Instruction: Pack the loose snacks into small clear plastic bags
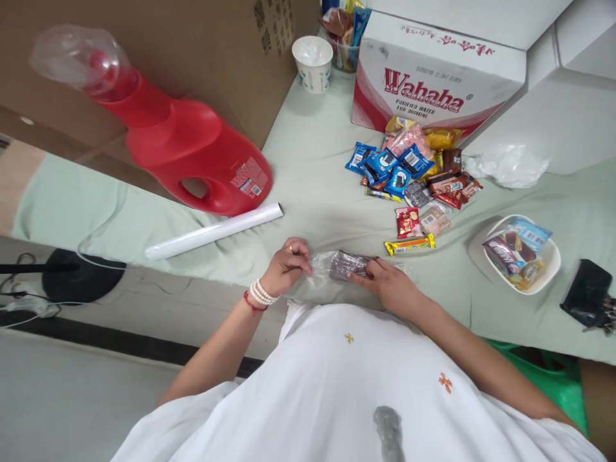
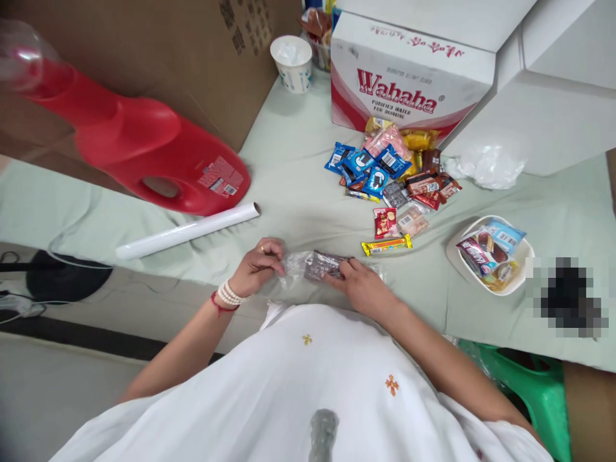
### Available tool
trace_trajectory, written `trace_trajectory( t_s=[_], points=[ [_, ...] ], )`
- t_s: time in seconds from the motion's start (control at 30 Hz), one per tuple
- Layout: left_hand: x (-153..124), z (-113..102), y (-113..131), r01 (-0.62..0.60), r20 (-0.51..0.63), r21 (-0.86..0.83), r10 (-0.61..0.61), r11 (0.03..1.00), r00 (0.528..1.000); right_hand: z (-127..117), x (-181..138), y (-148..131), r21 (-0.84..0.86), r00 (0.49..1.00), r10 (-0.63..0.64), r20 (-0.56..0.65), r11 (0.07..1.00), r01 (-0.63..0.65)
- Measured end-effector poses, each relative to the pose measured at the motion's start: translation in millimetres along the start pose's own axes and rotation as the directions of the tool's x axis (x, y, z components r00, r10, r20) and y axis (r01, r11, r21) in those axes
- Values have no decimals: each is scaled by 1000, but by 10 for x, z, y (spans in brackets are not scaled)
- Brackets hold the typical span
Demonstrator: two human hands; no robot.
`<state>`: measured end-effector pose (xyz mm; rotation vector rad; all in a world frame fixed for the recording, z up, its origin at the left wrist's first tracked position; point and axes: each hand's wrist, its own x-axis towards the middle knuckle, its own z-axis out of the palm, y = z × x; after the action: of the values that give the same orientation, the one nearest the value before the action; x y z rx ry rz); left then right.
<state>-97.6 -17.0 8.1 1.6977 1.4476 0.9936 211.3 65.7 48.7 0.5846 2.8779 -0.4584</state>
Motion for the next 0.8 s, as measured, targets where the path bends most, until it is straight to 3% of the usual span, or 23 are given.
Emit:
trace_trajectory(
  t_s=[0.03,0.1,0.2,0.27,0.4,0.5,0.6,0.67,0.7,0.8],
  points=[
    [-52,-15,27,-1,19,26,1,1000,1000,29,-5,5,10,1000,-2,-14,1000,2],
    [-114,28,102,80,-53,129,-74,988,996,73,-16,5,38,999,-6,-35,999,7],
    [-135,184,237,341,-267,362,-253,868,930,107,-31,3,102,999,4,-46,995,1],
    [-134,262,337,422,-295,433,-318,796,901,114,-30,12,155,999,19,-50,988,-11],
    [-84,390,569,398,-222,196,-355,896,908,124,27,37,262,995,35,-89,965,-10],
    [59,604,708,340,-103,29,-335,940,937,155,82,54,326,986,41,-162,945,14],
    [232,850,757,301,-83,170,-290,939,953,215,62,80,408,963,39,-265,910,75],
    [305,959,765,320,-69,343,-316,883,946,267,-12,96,458,917,162,-365,889,26],
    [324,993,770,338,-55,412,-348,846,936,292,-61,101,465,870,276,-409,883,-61],
    [328,1031,793,405,-87,520,-426,752,901,350,-212,84,399,667,583,-464,810,-429]
  ],
)
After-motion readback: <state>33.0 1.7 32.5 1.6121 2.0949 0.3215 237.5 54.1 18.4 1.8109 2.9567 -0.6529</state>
